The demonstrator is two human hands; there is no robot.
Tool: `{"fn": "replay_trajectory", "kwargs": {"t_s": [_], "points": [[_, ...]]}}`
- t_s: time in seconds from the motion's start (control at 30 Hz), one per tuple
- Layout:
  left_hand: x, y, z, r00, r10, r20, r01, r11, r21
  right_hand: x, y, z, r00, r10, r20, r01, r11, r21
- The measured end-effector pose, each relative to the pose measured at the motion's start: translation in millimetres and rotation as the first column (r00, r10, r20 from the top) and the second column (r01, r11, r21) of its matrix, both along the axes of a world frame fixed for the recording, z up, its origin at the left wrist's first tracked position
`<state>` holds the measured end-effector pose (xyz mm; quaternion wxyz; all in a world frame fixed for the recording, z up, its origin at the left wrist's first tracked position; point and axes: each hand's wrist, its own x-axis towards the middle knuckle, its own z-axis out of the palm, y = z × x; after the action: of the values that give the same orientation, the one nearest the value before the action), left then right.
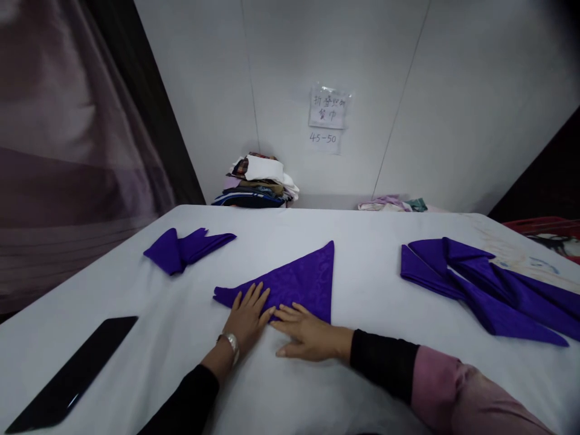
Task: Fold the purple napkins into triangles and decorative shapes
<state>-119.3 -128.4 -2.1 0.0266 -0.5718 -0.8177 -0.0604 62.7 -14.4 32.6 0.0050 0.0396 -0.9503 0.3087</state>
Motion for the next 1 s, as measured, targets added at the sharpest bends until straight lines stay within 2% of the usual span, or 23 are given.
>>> {"fn": "replay_trajectory", "kwargs": {"t_s": [0.1, 0.2, 0.33, 0.43, 0.53, 0.63, 0.7, 0.77, 0.83, 0.9, 1.0], "points": [[-2, 0, -4.7, 1.000, 0.004, 0.010, -0.004, 1.000, -0.012, -2, 19, 1.8, 0.987, -0.153, -0.055, 0.151, 0.988, -0.037], [-2, -1, -1.6, 1.000, 0.004, 0.012, -0.004, 1.000, -0.014, -6, 48, 0.3, 0.962, -0.272, -0.022, 0.273, 0.957, 0.095], [0, -1, 1.8, 1.000, 0.014, 0.023, -0.013, 0.999, -0.043, -14, 93, -7.8, 0.926, -0.373, 0.057, 0.349, 0.903, 0.249], [-1, -1, -0.6, 1.000, 0.006, 0.015, -0.006, 1.000, -0.022, -19, 121, -13.9, 0.901, -0.430, 0.060, 0.395, 0.868, 0.302], [-3, -2, -4.5, 1.000, 0.003, 0.007, -0.003, 1.000, -0.003, -25, 143, -16.8, 0.894, -0.446, 0.048, 0.410, 0.856, 0.313], [-4, -4, -7.4, 1.000, -0.007, 0.007, 0.007, 1.000, -0.005, -31, 165, -17.3, 0.898, -0.439, 0.014, 0.421, 0.870, 0.255], [-5, -4, -9.3, 1.000, -0.011, -0.001, 0.011, 1.000, -0.007, -33, 184, -17.0, 0.874, -0.481, -0.071, 0.486, 0.866, 0.118], [-6, -5, -11.6, 1.000, -0.017, -0.020, 0.017, 1.000, 0.001, -31, 207, -16.7, 0.807, -0.573, -0.141, 0.573, 0.818, -0.049], [-7, -6, -14.2, 0.999, -0.028, -0.045, 0.029, 0.999, 0.019, -25, 231, -16.8, 0.750, -0.647, -0.139, 0.629, 0.762, -0.150], [-8, -7, -16.9, 0.997, -0.039, -0.071, 0.042, 0.998, 0.037, -20, 251, -17.4, 0.750, -0.654, -0.102, 0.635, 0.755, -0.166], [-9, -8, -20.4, 0.994, -0.052, -0.097, 0.058, 0.997, 0.060, -17, 270, -18.6, 0.779, -0.624, -0.052, 0.609, 0.775, -0.170]]}}
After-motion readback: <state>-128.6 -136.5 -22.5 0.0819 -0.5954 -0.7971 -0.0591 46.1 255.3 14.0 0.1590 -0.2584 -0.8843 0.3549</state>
